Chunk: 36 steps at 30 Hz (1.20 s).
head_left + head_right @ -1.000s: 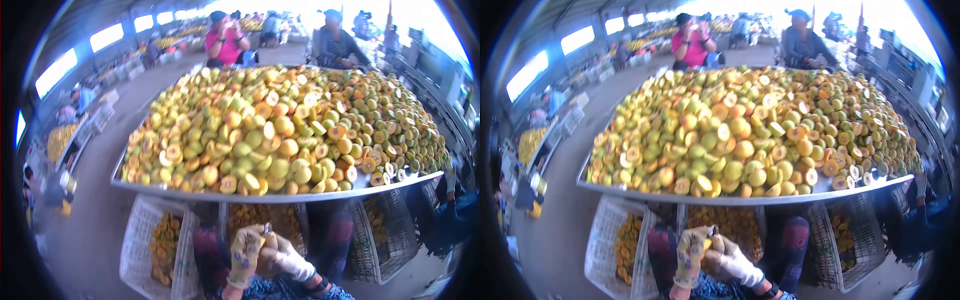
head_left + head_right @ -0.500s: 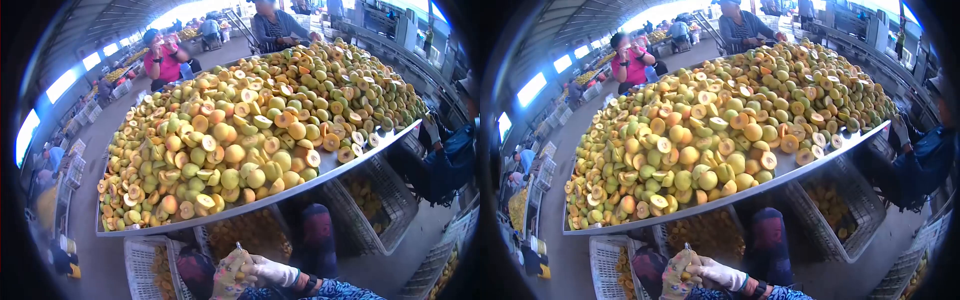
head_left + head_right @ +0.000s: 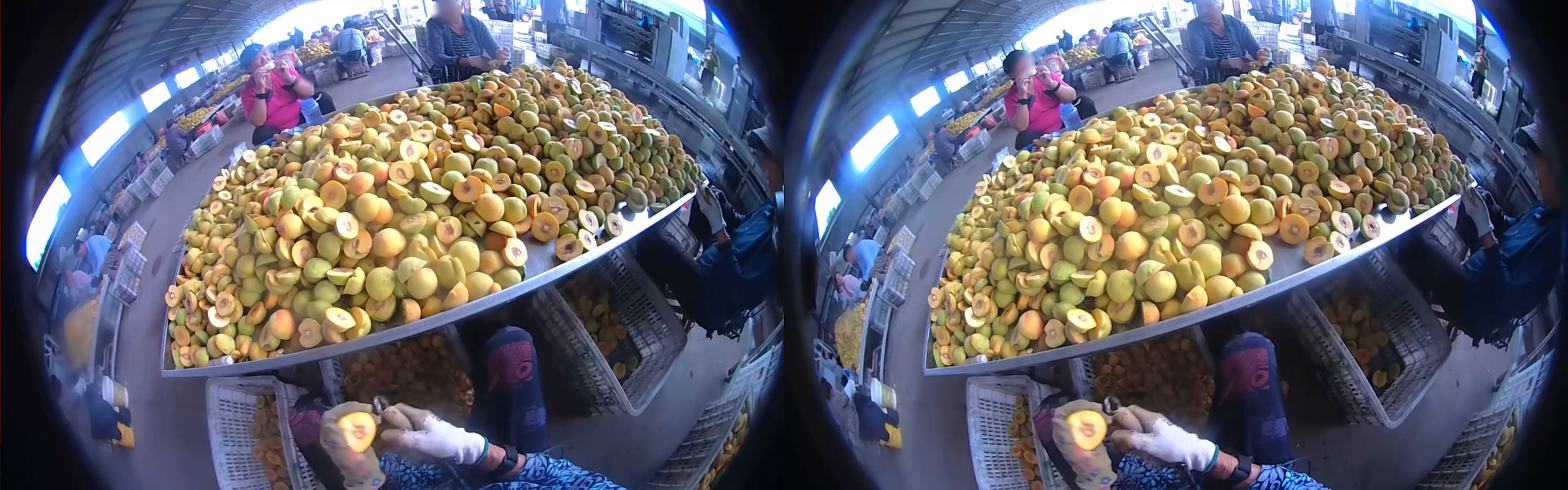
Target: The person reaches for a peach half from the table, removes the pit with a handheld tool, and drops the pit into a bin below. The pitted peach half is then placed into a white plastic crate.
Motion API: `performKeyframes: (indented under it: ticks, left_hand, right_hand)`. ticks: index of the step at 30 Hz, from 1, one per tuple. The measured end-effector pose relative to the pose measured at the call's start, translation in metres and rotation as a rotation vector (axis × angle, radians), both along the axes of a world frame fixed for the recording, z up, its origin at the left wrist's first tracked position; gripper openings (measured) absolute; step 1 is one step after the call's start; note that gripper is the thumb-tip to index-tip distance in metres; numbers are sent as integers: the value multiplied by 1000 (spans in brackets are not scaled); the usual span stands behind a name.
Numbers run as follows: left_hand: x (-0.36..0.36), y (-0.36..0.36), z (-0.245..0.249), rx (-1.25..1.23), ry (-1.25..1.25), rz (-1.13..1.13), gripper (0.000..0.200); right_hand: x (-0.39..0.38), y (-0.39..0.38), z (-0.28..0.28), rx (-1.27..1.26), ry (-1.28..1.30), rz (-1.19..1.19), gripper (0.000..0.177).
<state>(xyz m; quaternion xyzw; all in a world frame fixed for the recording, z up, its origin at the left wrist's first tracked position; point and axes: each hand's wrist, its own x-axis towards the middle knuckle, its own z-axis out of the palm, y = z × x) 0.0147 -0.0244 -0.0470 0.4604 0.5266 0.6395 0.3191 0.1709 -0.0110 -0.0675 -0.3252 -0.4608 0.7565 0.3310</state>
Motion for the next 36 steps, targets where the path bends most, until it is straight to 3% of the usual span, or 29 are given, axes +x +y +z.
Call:
performKeyframes:
  ticks: [1,3,4,7,9,11,13,15,19,23,30,36]
  left_hand:
    - [-2,2,3,-18,-330,-23,62]
    - [-7,6,9,-29,-393,116,62]
    - [-17,4,4,-3,-356,49,57]
    - [-49,-4,-52,-41,-343,-21,53]
    - [-50,-3,-59,-97,-368,-20,54]
    - [-32,1,-34,-9,-1312,26,59]
    - [-22,4,-19,47,-1784,57,62]
    - [-17,7,-11,-60,-421,33,60]
    - [-9,24,17,-62,-610,6,55]
    - [-9,29,22,-44,-544,-12,52]
    - [-13,12,-1,-88,-521,-25,52]
    - [-16,22,-4,-118,-535,-6,57]
  right_hand:
    - [-2,-1,-5,129,-143,-121,39]
    - [8,6,1,-1,-218,-101,40]
    - [9,8,-20,227,-323,-157,39]
    - [12,12,2,91,-370,-103,37]
    - [7,9,-10,139,-381,-105,37]
    - [6,8,-13,187,-392,-102,36]
    - [6,6,-10,228,-308,-118,33]
    - [7,8,-13,248,-255,-124,31]
    - [17,16,1,332,-229,-71,28]
    - [24,21,10,233,-153,-59,24]
    - [18,13,-2,398,-312,-59,28]
    - [14,15,9,366,-304,-10,27]
